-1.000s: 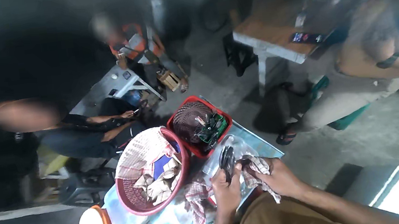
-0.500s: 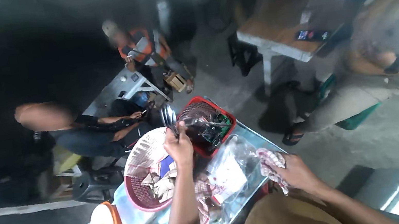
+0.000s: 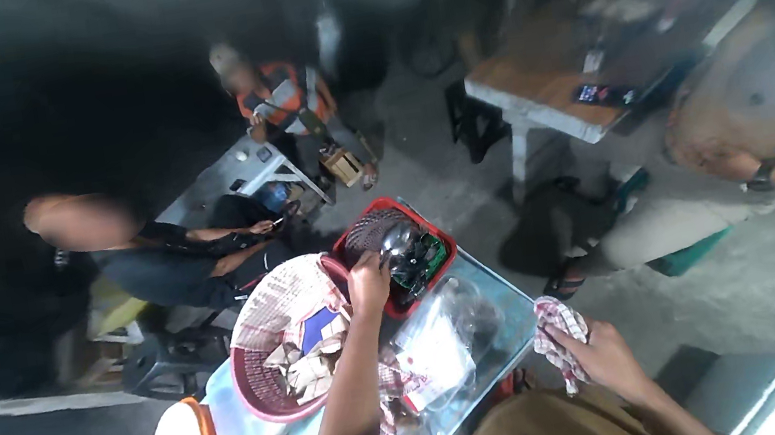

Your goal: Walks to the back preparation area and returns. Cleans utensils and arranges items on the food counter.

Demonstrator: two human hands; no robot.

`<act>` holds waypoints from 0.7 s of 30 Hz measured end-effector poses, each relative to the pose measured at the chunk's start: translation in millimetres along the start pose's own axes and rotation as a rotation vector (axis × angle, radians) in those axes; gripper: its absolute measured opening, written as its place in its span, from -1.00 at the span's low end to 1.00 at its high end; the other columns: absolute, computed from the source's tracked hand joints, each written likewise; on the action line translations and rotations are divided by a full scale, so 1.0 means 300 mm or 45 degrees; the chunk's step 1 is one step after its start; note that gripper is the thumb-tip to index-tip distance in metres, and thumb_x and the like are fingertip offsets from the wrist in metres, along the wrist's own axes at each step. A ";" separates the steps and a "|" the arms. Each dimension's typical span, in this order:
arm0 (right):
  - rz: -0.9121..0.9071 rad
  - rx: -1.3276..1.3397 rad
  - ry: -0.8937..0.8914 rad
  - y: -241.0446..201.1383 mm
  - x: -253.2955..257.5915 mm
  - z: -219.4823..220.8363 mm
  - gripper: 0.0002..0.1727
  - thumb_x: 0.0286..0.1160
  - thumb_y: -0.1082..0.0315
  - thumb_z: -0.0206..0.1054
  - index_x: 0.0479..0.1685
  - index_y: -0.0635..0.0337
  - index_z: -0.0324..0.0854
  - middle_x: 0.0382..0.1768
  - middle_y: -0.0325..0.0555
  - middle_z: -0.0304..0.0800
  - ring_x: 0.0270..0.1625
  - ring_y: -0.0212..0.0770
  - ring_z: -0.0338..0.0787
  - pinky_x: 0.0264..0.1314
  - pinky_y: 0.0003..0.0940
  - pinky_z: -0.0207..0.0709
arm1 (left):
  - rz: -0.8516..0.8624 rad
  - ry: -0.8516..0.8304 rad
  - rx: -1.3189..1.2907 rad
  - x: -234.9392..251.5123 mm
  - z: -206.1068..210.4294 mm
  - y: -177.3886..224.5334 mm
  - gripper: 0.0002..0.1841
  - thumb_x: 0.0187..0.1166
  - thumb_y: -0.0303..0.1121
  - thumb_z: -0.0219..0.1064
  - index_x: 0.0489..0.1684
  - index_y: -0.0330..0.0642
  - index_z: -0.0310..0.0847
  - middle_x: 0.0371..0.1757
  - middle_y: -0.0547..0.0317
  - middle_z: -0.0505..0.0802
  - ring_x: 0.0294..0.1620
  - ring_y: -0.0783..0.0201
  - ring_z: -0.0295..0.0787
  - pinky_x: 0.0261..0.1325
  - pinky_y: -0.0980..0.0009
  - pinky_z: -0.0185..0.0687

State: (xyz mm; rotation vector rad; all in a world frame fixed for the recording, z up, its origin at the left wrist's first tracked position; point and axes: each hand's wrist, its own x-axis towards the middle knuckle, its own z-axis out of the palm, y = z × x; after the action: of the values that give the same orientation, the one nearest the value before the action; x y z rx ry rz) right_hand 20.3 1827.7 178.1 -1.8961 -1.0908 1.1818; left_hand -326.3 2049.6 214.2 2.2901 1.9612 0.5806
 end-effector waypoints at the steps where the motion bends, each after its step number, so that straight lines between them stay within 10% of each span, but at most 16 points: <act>1: 0.018 -0.012 -0.013 -0.006 0.004 -0.002 -0.48 0.48 -0.08 0.50 0.09 0.22 0.76 -0.23 0.00 0.90 -0.20 -0.11 0.90 0.01 0.06 0.78 | -0.018 -0.101 0.001 -0.005 0.013 -0.004 -0.72 0.66 -0.22 0.37 -0.12 -0.32 0.82 0.00 -0.13 0.88 0.05 -0.13 0.86 0.20 -0.19 0.71; 4: -0.002 -0.008 -0.010 -0.015 0.012 0.005 -0.34 0.44 -0.12 0.51 0.34 0.20 0.64 -0.10 0.03 0.89 -0.09 -0.08 0.90 0.11 0.08 0.77 | -0.129 -0.204 -0.085 -0.025 0.011 0.000 -0.56 0.61 -0.01 0.41 0.17 -0.19 0.82 0.09 -0.07 0.89 0.16 -0.07 0.85 0.34 -0.13 0.66; 7: -0.083 0.117 -0.002 -0.024 0.015 0.023 -0.27 0.41 -0.12 0.51 0.44 0.19 0.55 -0.05 -0.01 0.89 -0.09 -0.16 0.91 0.07 -0.03 0.81 | -0.297 -0.089 -0.361 -0.085 -0.043 0.045 -0.56 0.59 0.02 0.41 0.05 -0.23 0.79 -0.08 -0.03 0.90 0.01 0.06 0.87 0.24 -0.05 0.71; 10: -0.098 0.322 -0.061 -0.044 0.011 0.051 -0.32 0.48 -0.13 0.44 0.41 0.20 0.57 -0.09 -0.04 0.91 -0.16 -0.19 0.93 -0.07 -0.15 0.87 | -0.475 -0.037 -0.923 -0.211 -0.094 0.107 -0.70 0.71 -0.19 0.25 0.18 -0.13 0.75 -0.21 0.21 0.86 -0.37 0.37 0.72 -0.24 0.34 0.69; 12: -0.096 0.465 -0.126 -0.064 0.011 0.064 -0.33 0.53 -0.10 0.40 0.46 0.22 0.55 -0.01 -0.02 0.91 -0.09 -0.17 0.93 -0.01 -0.18 0.87 | -0.623 -0.067 -1.514 -0.315 -0.134 0.182 -0.68 0.69 -0.34 0.04 0.21 -0.21 0.65 -0.48 0.29 0.62 -0.67 0.44 0.33 -0.64 0.50 0.26; 15: -0.033 0.637 -0.185 -0.119 0.007 0.086 -0.36 0.59 -0.06 0.36 0.43 0.28 0.55 -0.06 0.03 0.92 -0.13 -0.12 0.95 -0.07 -0.15 0.89 | -0.709 -0.219 -2.024 -0.453 -0.196 0.260 -0.63 0.81 -0.26 -0.21 0.20 -0.15 0.52 -0.51 0.33 0.52 -0.74 0.52 0.21 -0.76 0.62 0.09; 21: 0.070 0.869 -0.355 -0.247 0.005 0.160 -0.54 0.83 0.08 0.11 0.38 0.29 0.51 -0.12 0.06 0.89 -0.19 -0.12 0.93 -0.16 -0.16 0.88 | -0.723 -0.132 -2.128 -0.620 -0.183 0.332 -0.60 0.90 -0.28 -0.20 0.36 -0.27 0.50 -0.50 0.20 0.63 -0.64 0.34 0.56 -0.55 0.41 0.64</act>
State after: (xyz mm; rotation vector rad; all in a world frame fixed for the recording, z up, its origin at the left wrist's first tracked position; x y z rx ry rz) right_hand -46.4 1866.5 221.1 -1.2626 -0.6402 1.6285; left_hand -271.9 1841.6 250.5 0.6753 1.0251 1.2383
